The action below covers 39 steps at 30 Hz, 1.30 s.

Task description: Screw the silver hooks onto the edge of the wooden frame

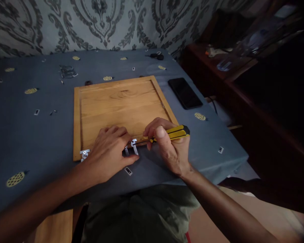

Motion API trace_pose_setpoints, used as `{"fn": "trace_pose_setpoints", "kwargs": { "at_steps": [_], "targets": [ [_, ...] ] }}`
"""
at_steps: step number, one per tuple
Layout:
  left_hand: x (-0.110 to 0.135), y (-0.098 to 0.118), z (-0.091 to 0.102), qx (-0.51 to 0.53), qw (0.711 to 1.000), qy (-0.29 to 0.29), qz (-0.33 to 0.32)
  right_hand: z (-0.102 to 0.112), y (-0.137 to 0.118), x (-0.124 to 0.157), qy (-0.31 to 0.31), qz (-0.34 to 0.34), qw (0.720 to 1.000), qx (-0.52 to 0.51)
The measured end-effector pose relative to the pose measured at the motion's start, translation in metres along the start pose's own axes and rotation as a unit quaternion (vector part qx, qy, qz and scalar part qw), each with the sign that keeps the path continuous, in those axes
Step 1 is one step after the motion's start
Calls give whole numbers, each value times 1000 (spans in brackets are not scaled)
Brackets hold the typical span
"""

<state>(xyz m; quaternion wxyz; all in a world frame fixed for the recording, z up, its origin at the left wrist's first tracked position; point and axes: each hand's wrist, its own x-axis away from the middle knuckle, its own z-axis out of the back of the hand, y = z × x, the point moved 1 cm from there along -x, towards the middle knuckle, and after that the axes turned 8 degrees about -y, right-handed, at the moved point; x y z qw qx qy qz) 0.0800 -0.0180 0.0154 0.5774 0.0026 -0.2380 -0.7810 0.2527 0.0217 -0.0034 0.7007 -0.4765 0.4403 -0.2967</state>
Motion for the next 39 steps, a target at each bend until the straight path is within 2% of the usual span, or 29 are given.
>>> {"fn": "trace_pose_setpoints", "kwargs": {
  "at_steps": [3, 10, 17, 24, 30, 39],
  "targets": [
    [0, -2, -2, -4, 1000, 9, -6, -1, -5, -3, -5, -1, 1000, 16],
    [0, -1, -4, -14, 1000, 15, -10, -2, -17, -9, -14, -29, 992, 124],
    [7, -7, 2, -5, 999, 14, -45, -5, -10, -10, -2, -39, 996, 74],
    [18, -11, -2, -23, 999, 15, -35, -4, -9, -10, 11, -36, 997, 63],
    [17, -8, -4, -29, 999, 17, -27, -4, -10, -10, 9, -34, 997, 68],
    [17, -9, -6, -26, 998, 37, -32, -8, -7, -8, 36, -38, 996, 79]
  ]
}}
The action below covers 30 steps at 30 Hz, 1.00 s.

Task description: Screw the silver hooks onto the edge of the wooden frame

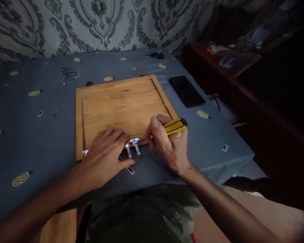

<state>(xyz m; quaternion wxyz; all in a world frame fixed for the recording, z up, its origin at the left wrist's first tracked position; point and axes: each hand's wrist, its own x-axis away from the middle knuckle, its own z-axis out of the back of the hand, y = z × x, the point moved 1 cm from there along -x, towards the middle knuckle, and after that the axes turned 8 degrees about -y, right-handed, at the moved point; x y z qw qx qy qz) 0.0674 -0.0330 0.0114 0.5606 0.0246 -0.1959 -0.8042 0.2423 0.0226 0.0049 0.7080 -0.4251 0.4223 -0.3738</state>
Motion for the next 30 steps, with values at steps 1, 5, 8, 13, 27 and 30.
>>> {"fn": "trace_pose_setpoints", "kwargs": {
  "at_steps": [1, 5, 8, 13, 27, 30],
  "targets": [
    [0, 0, 0, 0, 1000, -1, 1, 0, 0, 0, 3, -1, 1000, 5],
    [-1, 0, 1, 9, 1000, -14, 6, -2, 1, 1, 4, -3, 1000, 7],
    [-1, 2, 0, 10, 1000, -12, 12, -2, 2, 1, 1, 2, 1000, 4],
    [-2, 7, -2, -24, 999, 8, 27, -3, 0, 3, 5, -6, 1000, 10],
    [-7, 11, -7, -48, 998, 34, 33, -3, -3, 3, 12, -13, 1000, 14],
    [-8, 12, -7, -42, 998, 35, 36, -3, -3, 3, 14, -6, 1000, 23]
  ]
}}
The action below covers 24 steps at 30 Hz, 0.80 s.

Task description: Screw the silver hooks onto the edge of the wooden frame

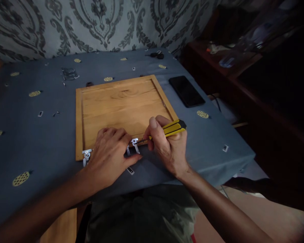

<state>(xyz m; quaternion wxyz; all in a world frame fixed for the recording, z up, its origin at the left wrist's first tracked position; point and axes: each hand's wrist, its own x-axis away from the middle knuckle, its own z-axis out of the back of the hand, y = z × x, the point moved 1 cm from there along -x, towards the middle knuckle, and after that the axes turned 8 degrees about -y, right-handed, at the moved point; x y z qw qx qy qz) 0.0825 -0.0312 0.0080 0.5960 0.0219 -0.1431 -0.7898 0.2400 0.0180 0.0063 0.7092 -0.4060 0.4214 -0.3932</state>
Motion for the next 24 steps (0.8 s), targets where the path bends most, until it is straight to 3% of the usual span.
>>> {"fn": "trace_pose_setpoints", "kwargs": {
  "at_steps": [15, 24],
  "targets": [
    [-1, 1, 3, -1, 1000, -1, -4, 0, 0, 1, 5, 23, 1000, 17],
    [-3, 1, 2, -6, 1000, -9, 2, 1, 1, 7, 55, 18, 998, 16]
  ]
}}
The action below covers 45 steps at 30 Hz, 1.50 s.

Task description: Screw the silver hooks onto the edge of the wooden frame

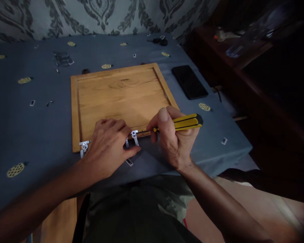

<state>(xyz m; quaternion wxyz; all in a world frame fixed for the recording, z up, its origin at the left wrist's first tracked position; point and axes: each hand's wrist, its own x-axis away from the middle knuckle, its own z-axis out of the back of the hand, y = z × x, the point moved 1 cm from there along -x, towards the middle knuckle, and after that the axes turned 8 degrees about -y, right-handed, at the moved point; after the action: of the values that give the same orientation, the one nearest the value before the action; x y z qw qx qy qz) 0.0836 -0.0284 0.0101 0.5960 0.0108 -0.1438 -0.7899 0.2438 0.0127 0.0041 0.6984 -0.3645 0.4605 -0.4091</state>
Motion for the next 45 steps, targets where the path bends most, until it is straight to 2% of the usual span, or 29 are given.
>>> {"fn": "trace_pose_setpoints", "kwargs": {
  "at_steps": [6, 18, 27, 31, 35, 39, 41, 45],
  "targets": [
    [1, 1, -1, 0, 1000, 11, -7, -2, -3, -1, -32, -6, 999, 15],
    [1, 0, 1, -2, 1000, 19, -6, -2, -2, -3, -33, 29, 998, 41],
    [1, -2, -2, -7, 1000, 5, -15, -3, -5, -1, -47, 12, 998, 32],
    [8, -10, 11, 15, 999, 9, -38, -2, -3, 0, -59, -3, 998, 13],
    [29, -25, 33, 50, 995, 81, -18, -2, -4, -2, -50, 4, 999, 11],
    [54, -50, 39, 89, 986, 140, 13, -4, -6, -3, -50, 4, 999, 12],
    [65, -65, 38, 105, 981, 149, 58, -4, -7, -3, -52, 3, 999, 8],
    [81, -89, 41, 115, 961, 161, 193, -5, -6, -2, -49, 4, 999, 10]
  ]
}}
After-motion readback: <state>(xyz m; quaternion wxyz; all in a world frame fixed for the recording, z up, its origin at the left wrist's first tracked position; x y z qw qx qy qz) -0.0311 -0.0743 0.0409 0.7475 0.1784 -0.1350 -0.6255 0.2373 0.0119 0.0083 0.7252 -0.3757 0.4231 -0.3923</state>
